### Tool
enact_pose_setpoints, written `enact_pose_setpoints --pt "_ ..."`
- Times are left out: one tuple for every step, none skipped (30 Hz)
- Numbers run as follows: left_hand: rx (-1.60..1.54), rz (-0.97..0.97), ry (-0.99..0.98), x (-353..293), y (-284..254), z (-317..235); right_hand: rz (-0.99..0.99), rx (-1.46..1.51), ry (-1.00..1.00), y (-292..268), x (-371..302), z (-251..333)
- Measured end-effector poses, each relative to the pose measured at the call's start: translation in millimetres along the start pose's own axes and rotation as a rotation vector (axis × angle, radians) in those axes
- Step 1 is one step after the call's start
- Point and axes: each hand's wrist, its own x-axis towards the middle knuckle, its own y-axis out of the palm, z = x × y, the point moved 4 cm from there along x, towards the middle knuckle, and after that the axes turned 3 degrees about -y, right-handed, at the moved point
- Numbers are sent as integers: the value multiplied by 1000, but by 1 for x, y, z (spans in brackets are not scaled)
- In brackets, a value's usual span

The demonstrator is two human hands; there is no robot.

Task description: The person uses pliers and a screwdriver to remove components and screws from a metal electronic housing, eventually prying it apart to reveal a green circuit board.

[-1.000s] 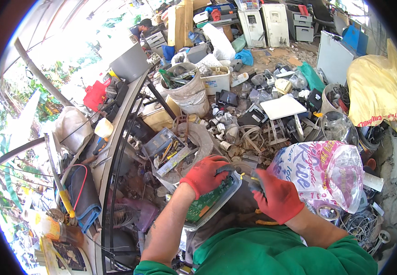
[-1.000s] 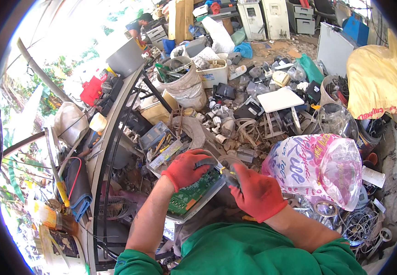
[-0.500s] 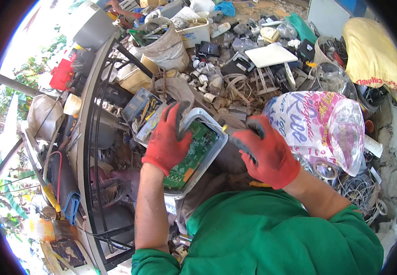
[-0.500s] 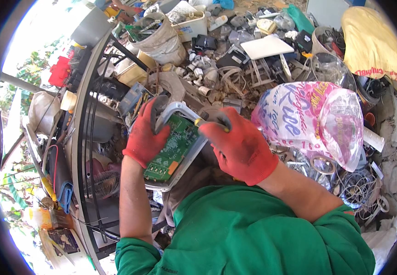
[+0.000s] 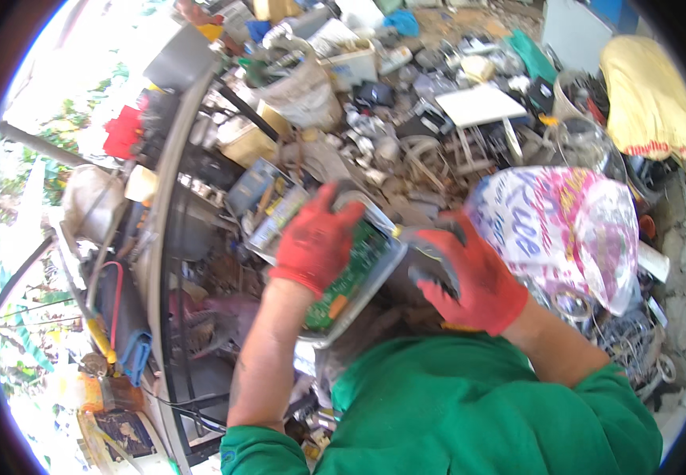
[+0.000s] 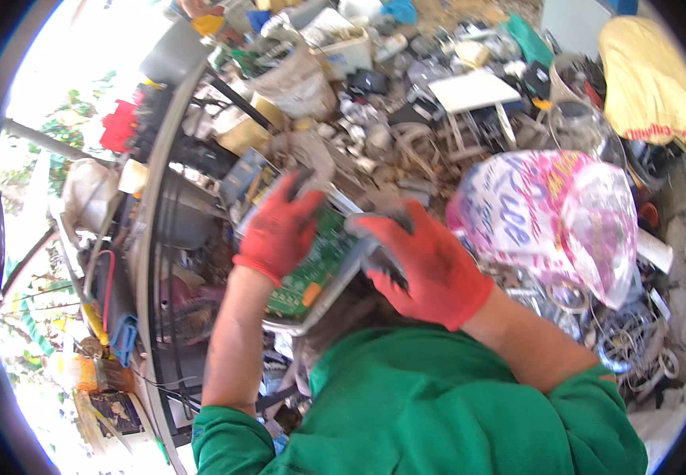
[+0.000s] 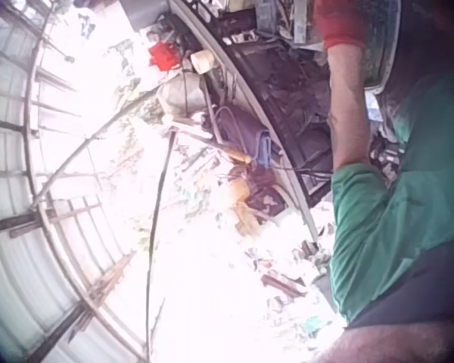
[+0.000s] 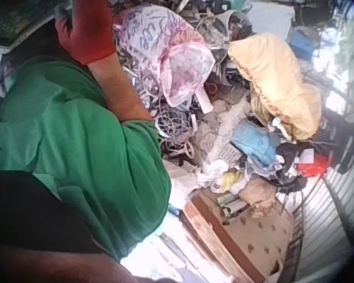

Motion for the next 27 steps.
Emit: enact_pose_setpoints --pt "116 34 -2 6 5 -1 -81 45 148 4 -6 -6" --pt "172 87 -38 9 9 -3 11 1 247 5 -10 -11" --pt "206 7 -5 6 9 -3 106 -33 335 6 -12 -14" --pt "274 44 9 5 7 -7 144 -68 269 6 -9 -12" --pt "313 134 36 7 6 -9 183 -121 219 5 -7 -11" --pt "308 120 27 10 1 -10 105 -192 36 1 -2 -7" --pt "295 114 17 10 1 -11 36 -260 -139 -2 0 -3" --pt "281 109 6 11 0 -11 -33 -327 -315 -3 2 4" --pt "274 103 8 11 -2 -11 -53 -260 -221 -2 4 4" --pt "264 106 7 9 -2 -10 -67 -183 -123 0 4 8" --pt "272 99 0 8 3 -5 -79 -102 -27 2 4 9" --pt "255 103 -4 10 7 -5 -33 -82 63 4 -1 4" --pt "240 108 -9 12 8 -5 13 -60 153 5 -7 -5" --pt "225 113 -14 13 9 -5 59 -37 242 5 -8 -11" --pt "218 80 -6 11 8 -6 132 -97 228 1 -3 -8" --pt "211 79 -14 11 8 -6 59 -170 53 -3 3 -4" --pt "204 78 -21 12 8 -6 -14 -242 -122 -7 6 -2" --pt "195 77 -31 11 9 -6 -85 -311 -298 -9 7 3" --pt "200 68 -32 9 10 -5 -91 -210 -162 -8 7 1" --pt "205 58 -32 8 12 -5 -96 -110 -26 -4 1 0" --pt "208 50 -29 7 13 -4 -101 -10 114 -1 -2 -3" --pt "197 37 -35 6 14 -4 -12 -23 185 1 -2 -6" --pt "185 24 -40 6 15 -3 77 -36 257 1 -3 -12" --pt "173 12 -43 6 15 -3 164 -51 331 1 -5 -17" --pt "154 -79 -10 4 12 -5 121 -128 150 -1 -3 -13" --pt "135 -170 21 1 8 -5 79 -203 -32 -1 0 -9" --pt "115 -258 48 -3 5 -6 39 -273 -214 0 0 -4"
